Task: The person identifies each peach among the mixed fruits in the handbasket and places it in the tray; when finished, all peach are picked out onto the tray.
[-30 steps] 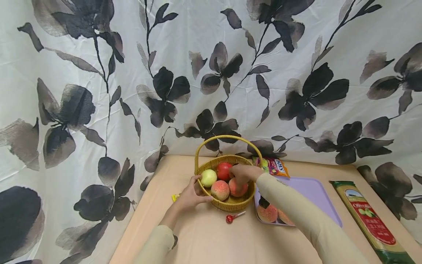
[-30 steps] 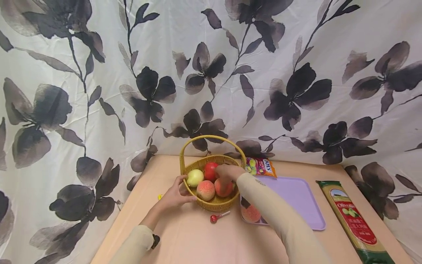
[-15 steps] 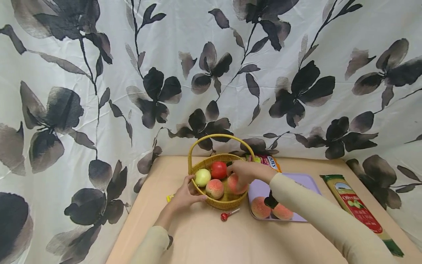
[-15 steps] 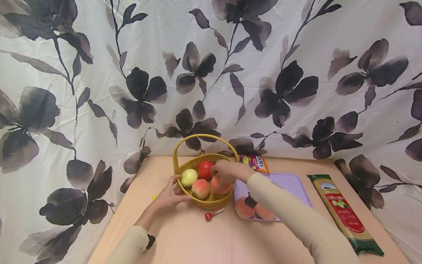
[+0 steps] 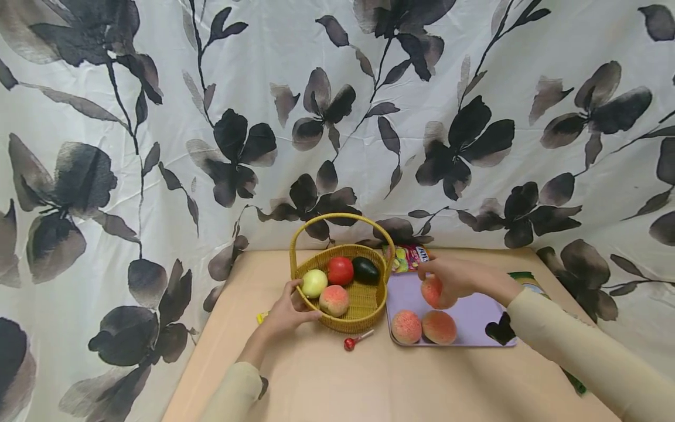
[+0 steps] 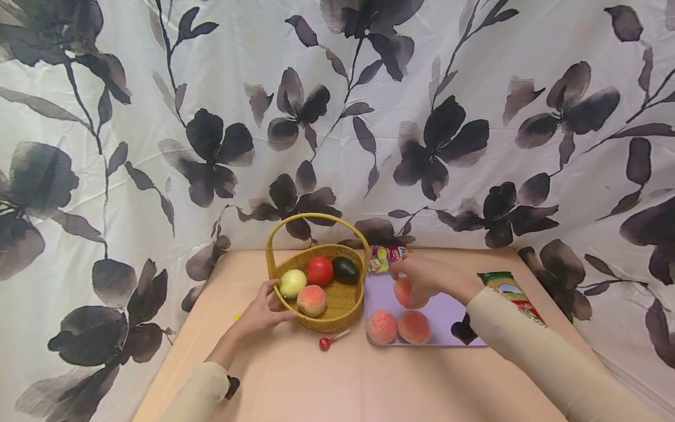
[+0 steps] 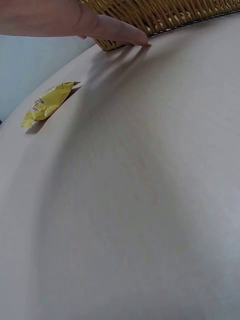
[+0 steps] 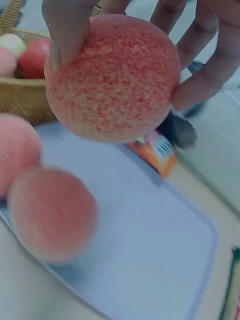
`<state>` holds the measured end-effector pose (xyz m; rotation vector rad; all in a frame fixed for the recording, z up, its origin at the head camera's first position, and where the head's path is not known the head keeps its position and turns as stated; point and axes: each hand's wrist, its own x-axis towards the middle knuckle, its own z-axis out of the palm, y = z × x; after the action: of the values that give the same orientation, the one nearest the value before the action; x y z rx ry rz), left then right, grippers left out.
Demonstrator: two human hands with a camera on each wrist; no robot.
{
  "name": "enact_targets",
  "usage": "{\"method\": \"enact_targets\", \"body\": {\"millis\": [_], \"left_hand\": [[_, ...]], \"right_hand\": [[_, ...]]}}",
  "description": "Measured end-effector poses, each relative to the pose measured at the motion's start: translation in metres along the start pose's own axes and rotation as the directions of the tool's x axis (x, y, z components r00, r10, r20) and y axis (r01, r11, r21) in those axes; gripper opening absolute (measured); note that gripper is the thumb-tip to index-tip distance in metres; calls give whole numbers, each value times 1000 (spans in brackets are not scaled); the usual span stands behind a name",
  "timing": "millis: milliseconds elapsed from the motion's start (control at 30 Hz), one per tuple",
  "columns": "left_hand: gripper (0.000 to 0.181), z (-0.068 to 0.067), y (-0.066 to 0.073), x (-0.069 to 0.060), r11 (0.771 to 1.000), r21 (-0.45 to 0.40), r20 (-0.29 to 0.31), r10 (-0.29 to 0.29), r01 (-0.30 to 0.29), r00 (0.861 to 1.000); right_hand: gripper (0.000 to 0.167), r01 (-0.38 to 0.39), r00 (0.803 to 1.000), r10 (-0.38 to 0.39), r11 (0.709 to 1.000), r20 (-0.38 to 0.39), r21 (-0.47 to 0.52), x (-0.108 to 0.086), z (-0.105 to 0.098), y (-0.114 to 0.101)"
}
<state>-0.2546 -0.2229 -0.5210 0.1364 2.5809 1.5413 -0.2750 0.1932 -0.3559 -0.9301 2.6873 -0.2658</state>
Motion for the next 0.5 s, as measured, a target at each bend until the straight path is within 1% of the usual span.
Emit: {"method": "enact_targets", "body": {"millis": [100,200,300,433,500], "left_hand": [[106,-1,0,0,1000,10,3,-2,2,1000],[106,-2,-1,0,1000,6,0,-12,12,1000],[106,-2,-1,0,1000,7,-1,-9,9,1000],[105,-2,-1,0,1000,5,4,-3,3,1000],[106,-2,-2,1,1000,3,5,0,0,1000]], "right_hand": [[50,-75,997,75,997,1,-22,-17,4,15],[49,-124,992,125,991,4,-52,-26,14,28],[47,-171,984,174,983,45,-64,-32,28,40],[42,-198,973,204,978,107,-64,-34,47,50],[41,-201,971,206,978,119,-57,-34,56,54]]}}
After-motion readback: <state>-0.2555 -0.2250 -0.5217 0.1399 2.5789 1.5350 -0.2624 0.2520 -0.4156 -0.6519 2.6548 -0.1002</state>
